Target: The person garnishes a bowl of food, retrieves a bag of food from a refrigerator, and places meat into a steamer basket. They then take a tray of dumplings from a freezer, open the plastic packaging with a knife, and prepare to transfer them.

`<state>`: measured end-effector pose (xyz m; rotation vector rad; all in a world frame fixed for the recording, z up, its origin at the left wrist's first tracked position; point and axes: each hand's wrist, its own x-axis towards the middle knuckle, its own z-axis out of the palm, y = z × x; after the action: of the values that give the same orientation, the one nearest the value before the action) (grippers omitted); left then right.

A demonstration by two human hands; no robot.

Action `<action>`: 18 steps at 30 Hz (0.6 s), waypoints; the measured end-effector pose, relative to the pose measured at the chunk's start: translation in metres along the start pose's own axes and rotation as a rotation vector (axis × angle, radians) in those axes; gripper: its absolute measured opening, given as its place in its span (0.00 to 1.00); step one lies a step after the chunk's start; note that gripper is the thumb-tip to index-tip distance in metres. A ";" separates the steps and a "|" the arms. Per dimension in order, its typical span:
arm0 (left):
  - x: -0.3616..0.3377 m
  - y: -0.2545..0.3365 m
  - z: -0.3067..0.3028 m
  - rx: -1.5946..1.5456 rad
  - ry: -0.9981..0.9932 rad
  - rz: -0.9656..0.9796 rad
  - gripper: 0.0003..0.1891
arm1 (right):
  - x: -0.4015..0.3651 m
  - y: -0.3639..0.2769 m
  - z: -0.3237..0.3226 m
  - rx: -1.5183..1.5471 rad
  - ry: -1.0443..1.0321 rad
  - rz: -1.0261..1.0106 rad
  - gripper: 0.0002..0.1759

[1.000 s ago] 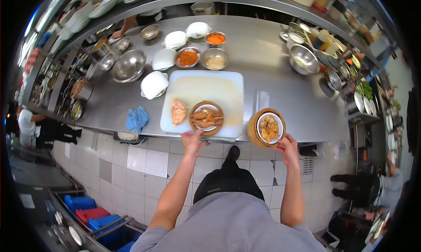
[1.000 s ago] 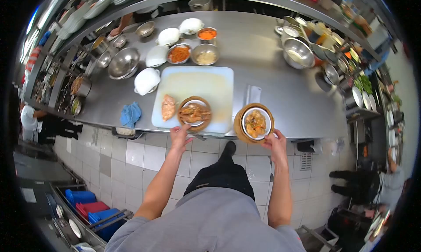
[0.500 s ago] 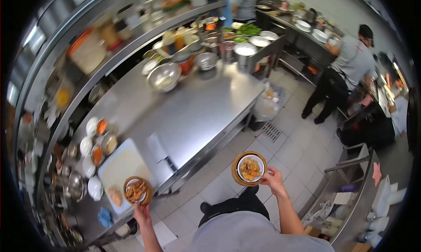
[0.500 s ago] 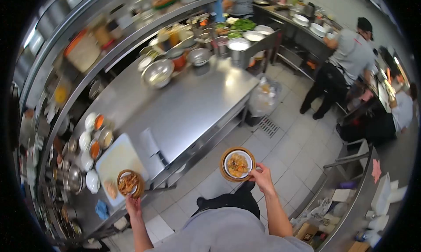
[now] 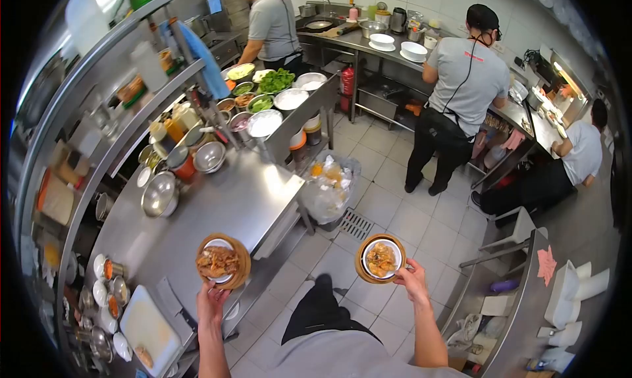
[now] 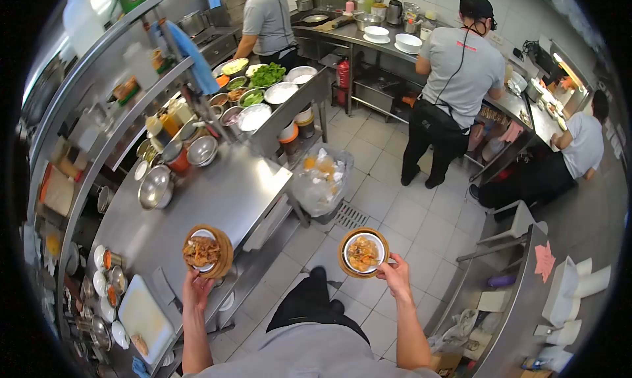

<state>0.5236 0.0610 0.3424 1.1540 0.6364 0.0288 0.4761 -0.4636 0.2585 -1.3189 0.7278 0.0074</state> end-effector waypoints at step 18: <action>0.266 0.048 0.458 0.144 -0.386 0.012 0.18 | 0.316 -0.173 -0.005 -0.007 0.050 0.036 0.28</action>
<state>0.9778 -0.2139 0.3777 1.2595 0.2922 -0.2279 0.7904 -0.6402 0.2551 -1.3165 0.7946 0.0054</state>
